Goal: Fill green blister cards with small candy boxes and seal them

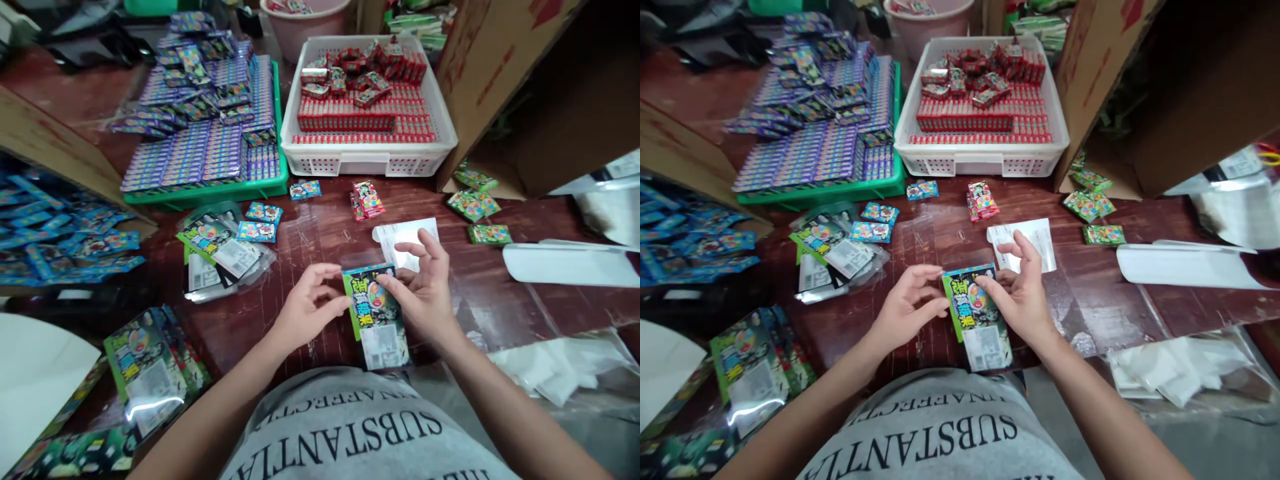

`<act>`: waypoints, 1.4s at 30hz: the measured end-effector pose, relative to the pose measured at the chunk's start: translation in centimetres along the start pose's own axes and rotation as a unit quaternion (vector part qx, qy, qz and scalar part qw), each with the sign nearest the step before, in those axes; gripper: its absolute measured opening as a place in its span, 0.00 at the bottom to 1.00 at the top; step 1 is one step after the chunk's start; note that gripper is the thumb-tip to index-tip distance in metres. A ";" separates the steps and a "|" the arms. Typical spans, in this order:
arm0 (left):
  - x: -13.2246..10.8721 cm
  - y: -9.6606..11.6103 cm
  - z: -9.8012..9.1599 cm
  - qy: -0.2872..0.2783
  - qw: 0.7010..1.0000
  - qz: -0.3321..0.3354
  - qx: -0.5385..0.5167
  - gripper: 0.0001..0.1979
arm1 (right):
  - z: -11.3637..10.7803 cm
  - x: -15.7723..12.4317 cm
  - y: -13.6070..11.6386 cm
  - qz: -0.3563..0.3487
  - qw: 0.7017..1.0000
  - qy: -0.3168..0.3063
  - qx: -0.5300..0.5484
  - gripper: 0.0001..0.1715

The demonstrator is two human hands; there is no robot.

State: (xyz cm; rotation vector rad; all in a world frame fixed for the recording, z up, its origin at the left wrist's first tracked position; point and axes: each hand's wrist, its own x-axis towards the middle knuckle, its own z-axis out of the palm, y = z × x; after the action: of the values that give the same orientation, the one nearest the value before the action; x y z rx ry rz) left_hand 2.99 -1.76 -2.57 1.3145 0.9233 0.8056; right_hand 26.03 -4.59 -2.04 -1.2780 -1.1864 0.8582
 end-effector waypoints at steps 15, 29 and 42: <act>2.5 -0.2 0.3 -0.009 0.994 0.055 0.094 0.06 | -0.2 -2.2 2.7 0.002 0.999 -0.049 -0.020 0.39; 3.3 1.1 0.6 -0.018 0.999 0.023 0.033 0.07 | -1.1 -0.7 0.6 0.026 0.992 -0.112 0.047 0.44; 4.7 3.7 -0.1 -0.100 0.993 -0.052 0.046 0.08 | -1.2 0.7 -2.0 0.109 0.986 -0.113 0.062 0.51</act>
State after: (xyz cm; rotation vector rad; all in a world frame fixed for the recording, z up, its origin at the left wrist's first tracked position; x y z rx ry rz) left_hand 5.06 2.87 0.60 1.3885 0.8695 0.5456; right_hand 27.12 -4.51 0.17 -1.2465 -1.1620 1.2461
